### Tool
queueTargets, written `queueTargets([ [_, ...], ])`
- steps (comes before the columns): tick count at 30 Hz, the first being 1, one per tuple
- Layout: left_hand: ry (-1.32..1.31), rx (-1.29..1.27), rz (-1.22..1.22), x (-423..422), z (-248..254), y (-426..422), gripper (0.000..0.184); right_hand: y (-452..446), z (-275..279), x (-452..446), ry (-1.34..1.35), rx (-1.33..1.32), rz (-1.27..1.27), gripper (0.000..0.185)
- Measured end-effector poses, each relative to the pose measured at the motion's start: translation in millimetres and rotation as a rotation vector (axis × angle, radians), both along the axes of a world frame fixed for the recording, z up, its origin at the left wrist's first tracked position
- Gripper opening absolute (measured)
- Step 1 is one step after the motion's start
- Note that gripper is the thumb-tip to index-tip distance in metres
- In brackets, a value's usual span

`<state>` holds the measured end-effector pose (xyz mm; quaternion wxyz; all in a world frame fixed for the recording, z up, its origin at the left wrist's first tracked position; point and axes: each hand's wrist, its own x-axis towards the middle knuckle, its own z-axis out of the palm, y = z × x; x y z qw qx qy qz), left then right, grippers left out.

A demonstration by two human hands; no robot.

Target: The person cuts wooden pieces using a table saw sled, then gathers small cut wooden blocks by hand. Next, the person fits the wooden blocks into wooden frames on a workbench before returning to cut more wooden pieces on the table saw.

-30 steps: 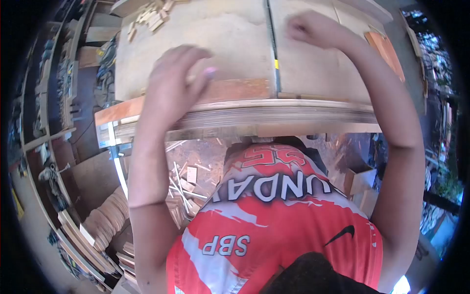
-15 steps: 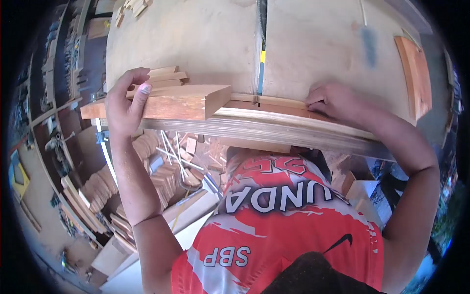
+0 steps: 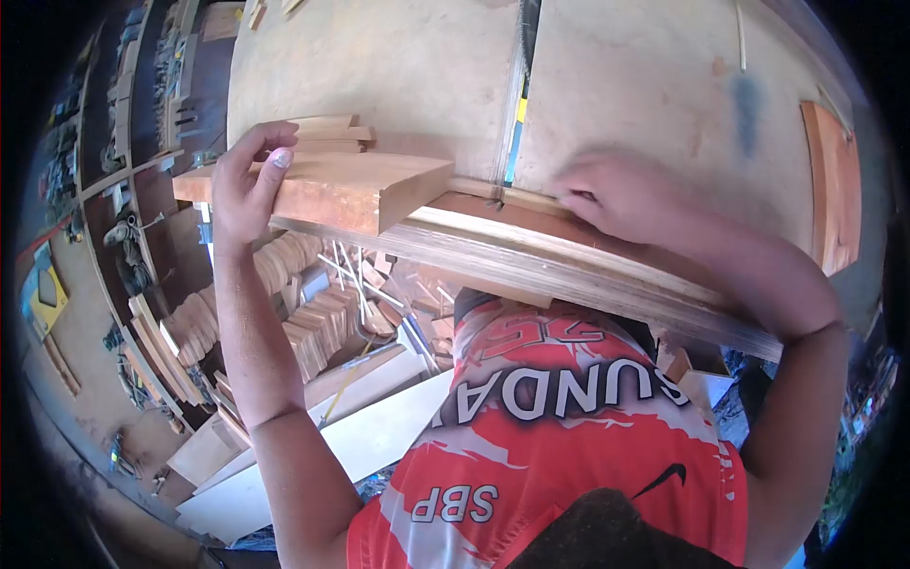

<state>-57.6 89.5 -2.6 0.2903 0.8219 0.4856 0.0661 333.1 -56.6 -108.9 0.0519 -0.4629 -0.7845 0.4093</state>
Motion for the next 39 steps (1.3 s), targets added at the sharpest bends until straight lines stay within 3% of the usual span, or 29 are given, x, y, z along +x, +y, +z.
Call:
queueTargets([
  [3, 0.009, -0.011, 0.006, 0.3, 1.8, -0.3, 0.035, 23.3, 9.7, -46.4, 0.026, -0.033, -0.061, 0.028],
  [5, -0.02, -0.015, 0.019, -1.7, -1.2, 0.0, 0.034, 41.6, 7.1, -69.5, -0.093, -0.239, -0.038, 0.033],
  [11, -0.043, 0.042, 0.018, 2.7, 0.5, -1.3, 0.032, 59.7, -15.1, -85.4, -0.034, -0.269, 0.086, 0.03],
  [17, -0.033, 0.066, 0.018, 1.2, -1.8, -0.7, 0.033, 69.8, 1.2, -92.2, -0.04, -0.372, 0.089, 0.023],
  [21, -0.063, 0.102, 0.03, 1.3, -2.7, -0.9, 0.033, 60.8, -11.9, -80.4, 0.016, -0.346, 0.12, 0.024],
  [23, -0.028, 0.08, 0.025, 1.7, 0.3, -1.8, 0.032, 41.3, -18.9, -60.9, 0.269, 0.218, -0.109, 0.024],
  [24, 0.01, 0.053, 0.018, 2.1, 1.4, -2.5, 0.032, 39.0, -9.4, -47.9, 0.265, 0.216, -0.109, 0.024],
  [26, 0.01, 0.036, 0.023, 2.9, 2.5, -2.7, 0.031, 36.0, 19.1, -16.6, 0.132, -0.202, -0.22, 0.025],
  [32, -0.004, 0.018, 0.026, 4.8, 2.7, -4.5, 0.03, -5.1, 16.5, 27.8, 0.009, -0.088, -0.047, 0.022],
  [39, -0.097, 0.05, 0.028, 0.1, -5.1, -2.0, 0.028, 17.7, 10.2, -32.6, 0.069, -0.052, -0.008, 0.027],
])
